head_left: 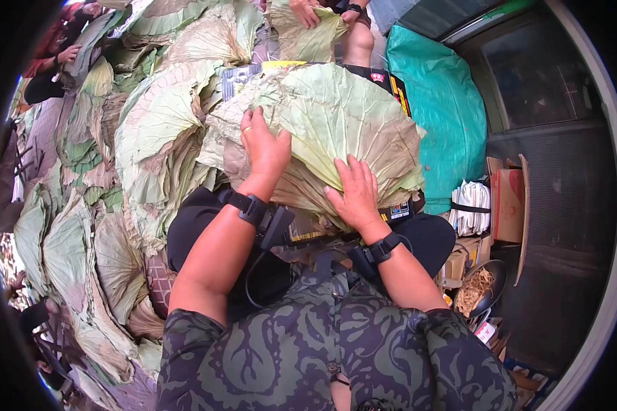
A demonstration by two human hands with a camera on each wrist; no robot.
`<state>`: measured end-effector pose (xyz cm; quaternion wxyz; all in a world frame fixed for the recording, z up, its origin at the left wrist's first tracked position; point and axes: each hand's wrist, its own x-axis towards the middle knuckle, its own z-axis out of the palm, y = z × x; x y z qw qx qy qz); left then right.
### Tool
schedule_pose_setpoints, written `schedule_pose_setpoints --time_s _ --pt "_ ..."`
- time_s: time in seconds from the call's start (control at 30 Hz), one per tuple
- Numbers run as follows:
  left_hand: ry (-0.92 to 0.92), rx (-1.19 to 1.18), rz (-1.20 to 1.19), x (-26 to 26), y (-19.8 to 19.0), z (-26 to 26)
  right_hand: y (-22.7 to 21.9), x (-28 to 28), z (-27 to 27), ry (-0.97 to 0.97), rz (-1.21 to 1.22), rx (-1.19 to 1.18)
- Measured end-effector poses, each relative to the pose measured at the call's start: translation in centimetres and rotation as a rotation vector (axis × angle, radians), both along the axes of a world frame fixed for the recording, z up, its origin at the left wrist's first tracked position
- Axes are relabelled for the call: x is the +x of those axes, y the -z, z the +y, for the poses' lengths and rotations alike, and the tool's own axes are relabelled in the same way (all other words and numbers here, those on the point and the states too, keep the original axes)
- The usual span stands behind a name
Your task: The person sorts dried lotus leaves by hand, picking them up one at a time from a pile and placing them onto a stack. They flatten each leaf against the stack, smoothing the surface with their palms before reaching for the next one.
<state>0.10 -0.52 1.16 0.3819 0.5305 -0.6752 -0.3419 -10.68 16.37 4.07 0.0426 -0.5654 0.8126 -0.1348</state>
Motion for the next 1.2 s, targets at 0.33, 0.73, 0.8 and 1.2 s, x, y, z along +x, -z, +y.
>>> schedule_pose_setpoints --time_s 0.33,0.73,0.8,1.2 --pt "0.813 -0.048 -0.522 0.2 -2.5 3.2 -0.2 0.0 0.1 -0.011 0.019 0.027" --pt "0.834 -0.037 -0.545 0.1 -2.9 2.8 1.4 -4.3 0.8 0.052 -0.152 -0.060" --pt "0.840 -0.029 -0.571 0.0 -3.0 2.8 1.9 -4.2 0.9 0.059 -0.169 -0.061" --pt "0.712 -0.128 -0.568 -0.3 -3.6 3.4 2.6 -4.3 0.9 0.067 -0.202 -0.084"
